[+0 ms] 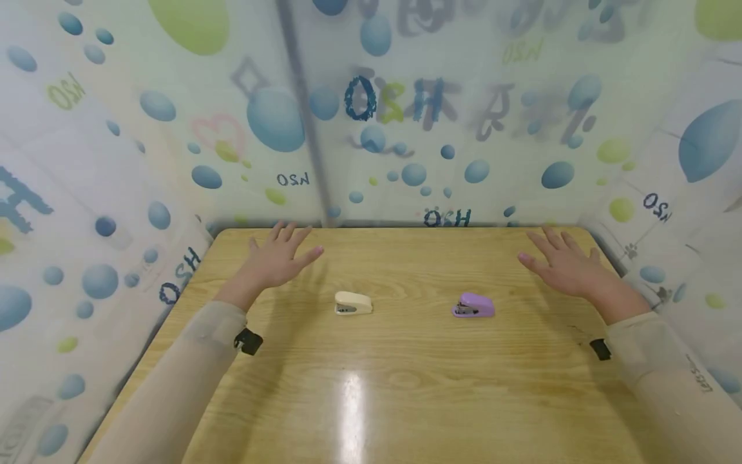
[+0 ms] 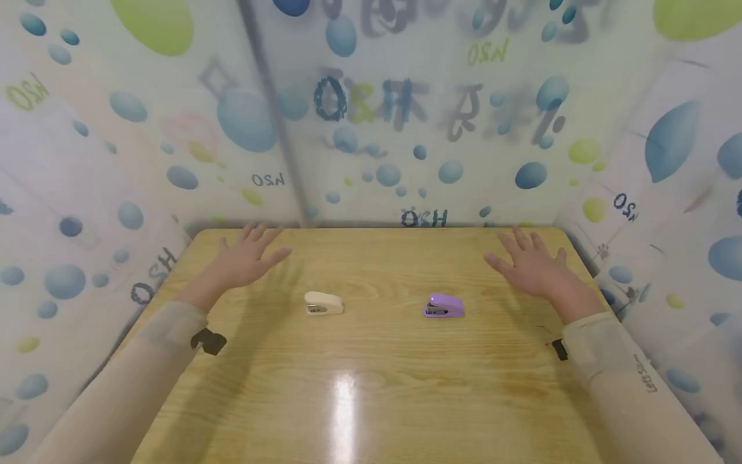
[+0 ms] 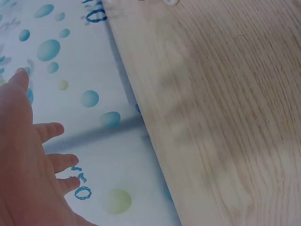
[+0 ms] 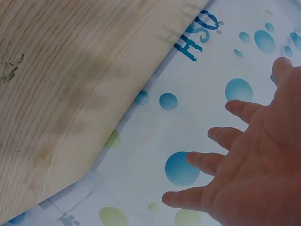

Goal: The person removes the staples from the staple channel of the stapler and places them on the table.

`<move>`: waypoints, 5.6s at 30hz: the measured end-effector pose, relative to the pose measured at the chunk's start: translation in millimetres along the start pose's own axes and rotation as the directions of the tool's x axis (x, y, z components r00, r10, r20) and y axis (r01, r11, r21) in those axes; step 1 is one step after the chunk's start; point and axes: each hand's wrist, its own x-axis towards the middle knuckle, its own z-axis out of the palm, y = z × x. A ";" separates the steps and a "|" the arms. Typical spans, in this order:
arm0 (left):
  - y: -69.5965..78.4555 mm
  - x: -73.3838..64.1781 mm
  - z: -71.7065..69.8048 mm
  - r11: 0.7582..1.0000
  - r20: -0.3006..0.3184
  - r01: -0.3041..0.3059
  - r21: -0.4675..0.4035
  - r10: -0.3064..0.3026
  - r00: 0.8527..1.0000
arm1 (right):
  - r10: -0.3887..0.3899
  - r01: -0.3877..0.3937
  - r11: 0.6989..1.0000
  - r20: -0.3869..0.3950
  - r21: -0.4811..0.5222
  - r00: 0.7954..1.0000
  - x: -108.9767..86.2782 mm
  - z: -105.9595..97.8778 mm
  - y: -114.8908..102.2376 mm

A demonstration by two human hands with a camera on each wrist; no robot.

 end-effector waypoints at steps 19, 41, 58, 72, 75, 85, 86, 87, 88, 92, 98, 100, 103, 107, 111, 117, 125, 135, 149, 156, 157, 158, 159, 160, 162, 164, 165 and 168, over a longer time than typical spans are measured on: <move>82.2 4.4 20.4 0.961 -0.033 -0.210 -0.180 0.208 0.978 | -0.223 0.224 0.955 -0.028 0.192 0.974 9.6 13.0 -37.0; 197.3 34.6 124.9 0.821 0.123 -0.276 -0.500 0.382 0.916 | -0.307 0.260 0.884 0.062 0.388 0.950 14.8 58.7 -53.2; 229.5 47.0 153.1 0.902 0.004 -0.248 -0.353 0.266 0.964 | -0.290 0.248 0.868 0.034 0.429 0.957 14.4 71.5 -63.4; 242.9 38.8 151.1 0.943 0.030 -0.123 -0.309 0.139 0.990 | -0.237 0.201 0.879 0.031 0.433 0.971 19.2 82.0 -62.9; 244.6 39.0 150.8 0.945 0.052 -0.085 -0.317 0.107 0.993 | -0.228 0.192 0.880 0.032 0.434 0.973 19.7 82.8 -62.4; 245.3 41.0 146.6 0.926 0.109 -0.022 -0.377 0.068 0.992 | -0.226 0.196 0.885 0.024 0.422 0.974 20.7 84.0 -63.6; 245.2 40.7 146.5 0.925 0.111 -0.019 -0.379 0.066 0.992 | -0.232 0.202 0.885 0.020 0.420 0.973 20.7 84.3 -63.4; 245.1 40.4 146.6 0.924 0.112 -0.018 -0.381 0.065 0.992 | -0.238 0.209 0.884 0.017 0.418 0.971 20.5 84.7 -63.1; 245.0 40.0 146.9 0.924 0.112 -0.017 -0.382 0.065 0.992 | -0.245 0.217 0.882 0.013 0.419 0.969 20.3 85.1 -62.8; 244.5 39.0 148.9 0.922 0.121 -0.001 -0.386 0.052 0.991 | -0.267 0.239 0.875 0.007 0.422 0.964 19.0 87.0 -61.5; 245.1 39.2 149.9 0.918 0.131 0.025 -0.395 0.029 0.991 | -0.258 0.230 0.868 0.003 0.439 0.966 17.3 88.2 -61.5; 245.5 39.7 149.5 0.918 0.128 0.027 -0.395 0.026 0.992 | -0.252 0.229 0.869 -0.006 0.439 0.968 17.2 88.1 -61.4; 245.9 40.2 148.9 0.919 0.129 0.031 -0.393 0.022 0.991 | -0.250 0.230 0.871 -0.011 0.434 0.968 16.6 87.7 -61.3; 246.1 40.0 149.7 0.919 0.136 0.033 -0.392 0.022 0.990 | -0.243 0.221 0.869 -0.006 0.442 0.970 15.4 88.6 -61.1; 245.8 39.0 150.4 0.919 0.139 0.035 -0.394 0.022 0.990 | -0.233 0.212 0.868 -0.008 0.448 0.972 14.7 90.0 -61.2; 245.6 37.7 148.4 0.915 0.134 0.038 -0.401 0.018 0.991 | -0.241 0.225 0.857 -0.026 0.463 0.970 14.4 89.3 -59.0; 245.6 36.3 152.3 0.913 0.133 0.043 -0.406 0.013 0.991 | -0.178 0.137 0.797 0.013 0.588 0.984 4.7 91.0 -37.3; 245.3 38.8 149.2 0.913 0.139 0.026 -0.407 0.033 0.990 | -0.229 0.256 0.839 -0.115 0.481 0.967 -9.3 82.4 -27.8; 246.9 37.0 145.0 0.909 0.149 0.036 -0.415 0.029 0.988 | -0.254 0.293 0.896 -0.157 0.334 0.954 -17.7 74.3 -29.1; 247.1 39.4 144.9 0.911 0.143 0.024 -0.412 0.039 0.989 | -0.234 0.282 0.891 -0.171 0.357 0.957 -20.3 72.4 -22.0; 247.4 39.1 144.7 0.911 0.144 0.022 -0.411 0.041 0.989 | -0.234 0.282 0.891 -0.173 0.355 0.957 -20.5 72.4 -20.7; 247.7 38.9 144.5 0.912 0.144 0.021 -0.410 0.042 0.989 | -0.236 0.286 0.893 -0.178 0.349 0.955 -20.5 72.5 -19.4; 247.9 38.6 144.4 0.912 0.144 0.020 -0.410 0.043 0.989 | -0.237 0.287 0.895 -0.181 0.342 0.954 -20.6 72.6 -18.0; 248.1 38.4 144.3 0.912 0.145 0.021 -0.410 0.043 0.989 | -0.240 0.290 0.896 -0.183 0.336 0.953 -20.5 72.6 -16.5; 248.4 38.0 144.2 0.912 0.145 0.021 -0.410 0.043 0.989 | -0.244 0.295 0.901 -0.190 0.318 0.951 -20.5 72.9 -13.6; 248.7 37.6 144.2 0.910 0.144 0.020 -0.414 0.044 0.989 | -0.248 0.300 0.906 -0.199 0.298 0.948 -20.2 73.3 -10.5; 248.6 37.5 144.3 0.909 0.145 0.021 -0.417 0.044 0.988 | -0.248 0.300 0.909 -0.201 0.290 0.948 -20.1 73.4 -8.9; 248.1 38.1 144.6 0.907 0.145 0.023 -0.421 0.043 0.988 | -0.247 0.296 0.915 -0.203 0.272 0.948 -20.1 73.8 -4.4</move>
